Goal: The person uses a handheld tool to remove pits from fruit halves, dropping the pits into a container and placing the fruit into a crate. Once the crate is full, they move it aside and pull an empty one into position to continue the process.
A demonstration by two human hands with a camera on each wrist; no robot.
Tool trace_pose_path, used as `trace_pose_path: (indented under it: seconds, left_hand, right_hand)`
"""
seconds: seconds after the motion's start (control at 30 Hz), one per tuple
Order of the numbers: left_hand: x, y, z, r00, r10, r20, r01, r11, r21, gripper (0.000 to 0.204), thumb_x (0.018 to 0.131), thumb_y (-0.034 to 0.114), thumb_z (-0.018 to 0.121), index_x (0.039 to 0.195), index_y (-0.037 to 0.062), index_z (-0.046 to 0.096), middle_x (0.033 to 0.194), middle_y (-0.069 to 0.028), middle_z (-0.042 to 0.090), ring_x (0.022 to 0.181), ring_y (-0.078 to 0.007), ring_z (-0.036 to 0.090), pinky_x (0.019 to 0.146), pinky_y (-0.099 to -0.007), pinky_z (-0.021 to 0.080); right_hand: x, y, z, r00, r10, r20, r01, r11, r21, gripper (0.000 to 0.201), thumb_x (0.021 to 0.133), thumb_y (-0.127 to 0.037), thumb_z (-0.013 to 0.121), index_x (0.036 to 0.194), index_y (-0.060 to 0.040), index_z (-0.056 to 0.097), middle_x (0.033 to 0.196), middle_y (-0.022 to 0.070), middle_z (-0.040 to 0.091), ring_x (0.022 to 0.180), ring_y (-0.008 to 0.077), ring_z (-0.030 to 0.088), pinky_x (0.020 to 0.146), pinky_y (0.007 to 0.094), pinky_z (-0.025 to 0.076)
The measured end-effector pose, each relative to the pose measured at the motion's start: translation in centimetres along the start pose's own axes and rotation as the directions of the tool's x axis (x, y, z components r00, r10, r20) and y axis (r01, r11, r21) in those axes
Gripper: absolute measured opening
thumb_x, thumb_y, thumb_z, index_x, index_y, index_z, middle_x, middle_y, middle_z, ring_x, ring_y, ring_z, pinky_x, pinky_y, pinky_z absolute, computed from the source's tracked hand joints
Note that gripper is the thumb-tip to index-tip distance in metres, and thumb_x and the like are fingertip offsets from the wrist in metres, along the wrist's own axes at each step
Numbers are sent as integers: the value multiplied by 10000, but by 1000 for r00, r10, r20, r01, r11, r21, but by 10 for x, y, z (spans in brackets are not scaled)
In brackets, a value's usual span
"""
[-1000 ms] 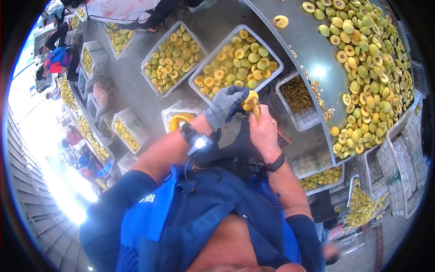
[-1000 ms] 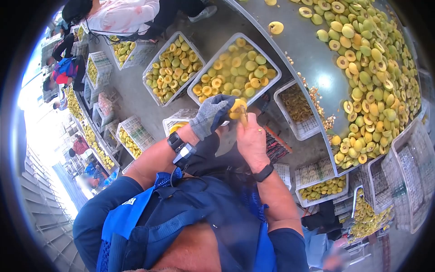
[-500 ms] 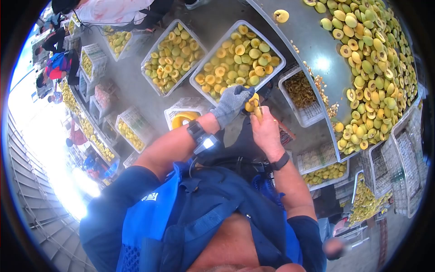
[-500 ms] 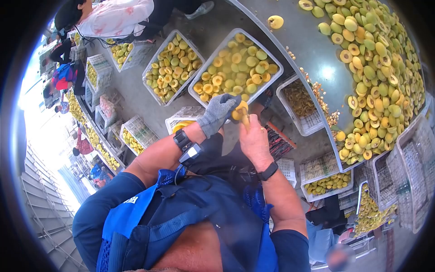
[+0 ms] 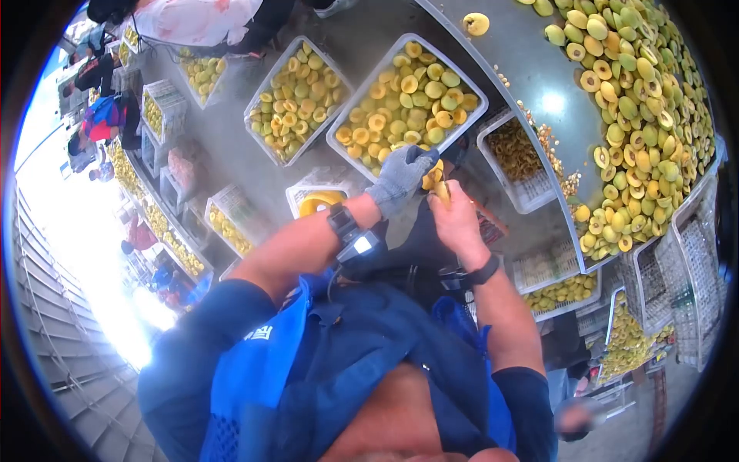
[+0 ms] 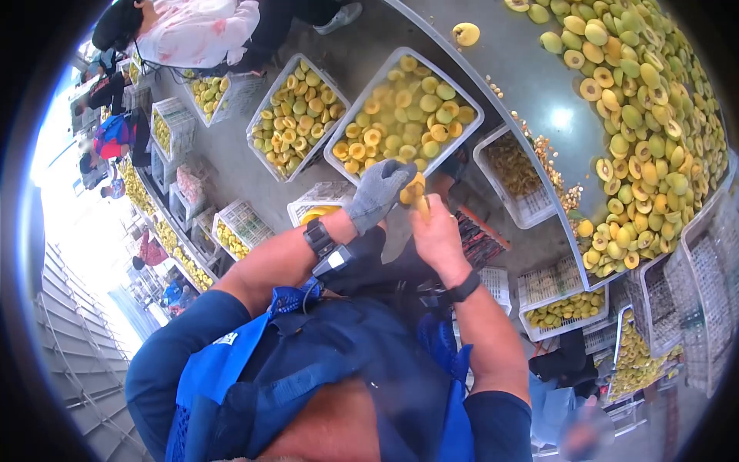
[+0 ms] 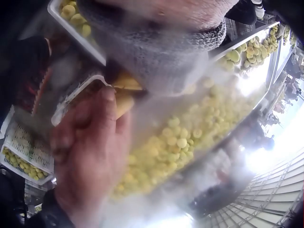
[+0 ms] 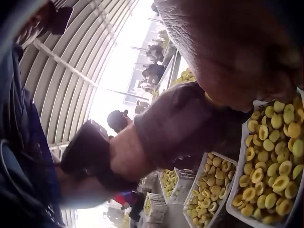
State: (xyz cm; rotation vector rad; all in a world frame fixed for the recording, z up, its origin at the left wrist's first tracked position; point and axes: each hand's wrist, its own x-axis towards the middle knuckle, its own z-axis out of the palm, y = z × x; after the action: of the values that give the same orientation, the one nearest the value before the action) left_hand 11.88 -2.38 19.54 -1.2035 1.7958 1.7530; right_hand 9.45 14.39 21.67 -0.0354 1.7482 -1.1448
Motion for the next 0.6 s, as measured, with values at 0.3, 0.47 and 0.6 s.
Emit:
trace_pose_path:
  seconds: [0.3, 0.47, 0.6]
  left_hand:
    - [8, -3, 11, 985, 158, 69, -172, 938, 301, 226, 982, 204, 636, 1059, 0, 693, 929, -54, 677, 831, -117, 604, 715, -294, 503]
    - [26, -4, 9, 921, 333, 204, -379, 886, 268, 231, 993, 208, 627, 1089, 10, 696, 1008, -79, 709, 883, -163, 663, 759, -297, 528]
    - [29, 11, 26, 894, -226, 386, 403, 784, -473, 298, 1014, 273, 608, 1084, 1, 707, 1032, -96, 726, 902, -162, 683, 785, -300, 554]
  right_hand:
    - [-5, -9, -5, 972, -144, -188, 51, 902, -429, 217, 954, -201, 602, 1008, -10, 512, 814, 261, 650, 784, 482, 635, 680, 551, 486]
    - [4, 0, -18, 997, -35, -68, 35, 999, 1, 216, 947, -195, 619, 1016, -8, 535, 803, 230, 651, 766, 445, 642, 683, 503, 494]
    - [0, -11, -23, 992, 14, -125, -29, 993, -118, 226, 944, -181, 648, 1024, 8, 553, 820, 138, 656, 757, 261, 633, 700, 423, 498]
